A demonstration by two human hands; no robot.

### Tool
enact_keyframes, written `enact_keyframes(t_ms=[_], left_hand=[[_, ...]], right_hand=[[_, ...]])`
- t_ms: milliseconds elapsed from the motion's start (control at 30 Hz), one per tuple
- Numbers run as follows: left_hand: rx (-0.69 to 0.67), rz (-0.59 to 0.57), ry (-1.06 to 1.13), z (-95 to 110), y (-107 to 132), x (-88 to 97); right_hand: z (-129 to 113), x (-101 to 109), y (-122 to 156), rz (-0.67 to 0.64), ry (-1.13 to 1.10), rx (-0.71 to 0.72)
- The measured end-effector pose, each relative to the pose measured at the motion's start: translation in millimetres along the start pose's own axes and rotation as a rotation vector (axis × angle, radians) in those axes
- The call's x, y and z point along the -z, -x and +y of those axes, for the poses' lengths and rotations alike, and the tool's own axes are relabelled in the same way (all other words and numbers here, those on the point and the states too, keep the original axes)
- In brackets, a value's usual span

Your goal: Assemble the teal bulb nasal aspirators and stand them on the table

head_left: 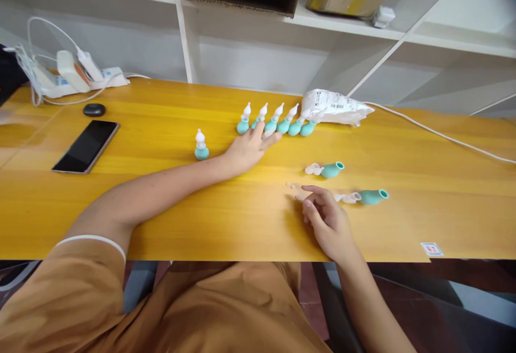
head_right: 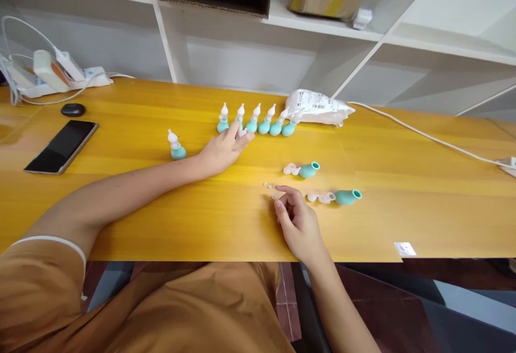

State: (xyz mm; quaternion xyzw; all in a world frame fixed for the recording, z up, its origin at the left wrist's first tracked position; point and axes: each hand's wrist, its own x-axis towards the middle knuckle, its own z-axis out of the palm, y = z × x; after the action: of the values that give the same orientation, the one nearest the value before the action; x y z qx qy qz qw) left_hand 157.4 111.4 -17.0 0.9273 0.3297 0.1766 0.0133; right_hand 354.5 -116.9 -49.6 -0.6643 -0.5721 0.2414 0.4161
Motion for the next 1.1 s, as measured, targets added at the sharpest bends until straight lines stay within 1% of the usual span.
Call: enact_keyframes(t_ms=[100, 233, 367, 433, 500, 533, 567, 600, 667, 733, 833, 900, 967, 1033, 1100], left_hand=[[0.066, -0.005, -0.068, 5, 2, 4.8], [0.07, -0.047, -0.14, 11, 8, 5.8], [0.1, -0.056, -0.145, 15, 14, 6.2], [0.108, -0.098, -0.15, 22, 17, 9.5], [0.095, -0.146, -0.181, 33, 22, 15.2], [0.081, -0.147, -0.199, 39, 24, 18.4], [0.048, -0.152, -0.2, 45, 27, 21.2], [-0.016, -0.165, -0.179, 51, 29, 23.3], [-0.203, -0.18, -0.086, 60, 32, 23.8], [-0.353, -0.144, 0.01, 63, 35, 18.0], [-0.466, -0.061, 0.093, 61, 38, -0.2], [-0.52, -0.012, 0.13, 60, 40, -13.3], [-0.592, 0.057, 0.179, 60, 41, -23.5], [-0.663, 0.099, 0.234, 62, 42, -29.6], [-0.701, 0.086, 0.279, 64, 41, -32.6]], right_hand=[[-1, 0, 0, -0.001, 0.001, -0.002], [-2, -1, 0, -0.002, -0.004, -0.005], [-4, 0, 0, -0.004, 0.005, -0.007], [-4, 0, 0, -0.006, 0.009, -0.009], [-4, -1, 1, 0.003, 0.021, -0.009], [-4, -1, 1, 0.015, 0.036, -0.009], [-4, -1, 2, 0.036, 0.063, -0.008], [-3, 0, 3, 0.063, 0.103, -0.002], [-3, 4, 5, 0.13, 0.222, 0.024], [-4, 11, 7, 0.192, 0.368, 0.066], [-12, 26, 12, 0.311, 0.563, 0.106], [-19, 35, 15, 0.426, 0.659, 0.098], [-24, 41, 18, 0.494, 0.716, 0.076], [-24, 43, 18, 0.494, 0.746, 0.059], [-19, 42, 16, 0.45, 0.769, 0.051]])
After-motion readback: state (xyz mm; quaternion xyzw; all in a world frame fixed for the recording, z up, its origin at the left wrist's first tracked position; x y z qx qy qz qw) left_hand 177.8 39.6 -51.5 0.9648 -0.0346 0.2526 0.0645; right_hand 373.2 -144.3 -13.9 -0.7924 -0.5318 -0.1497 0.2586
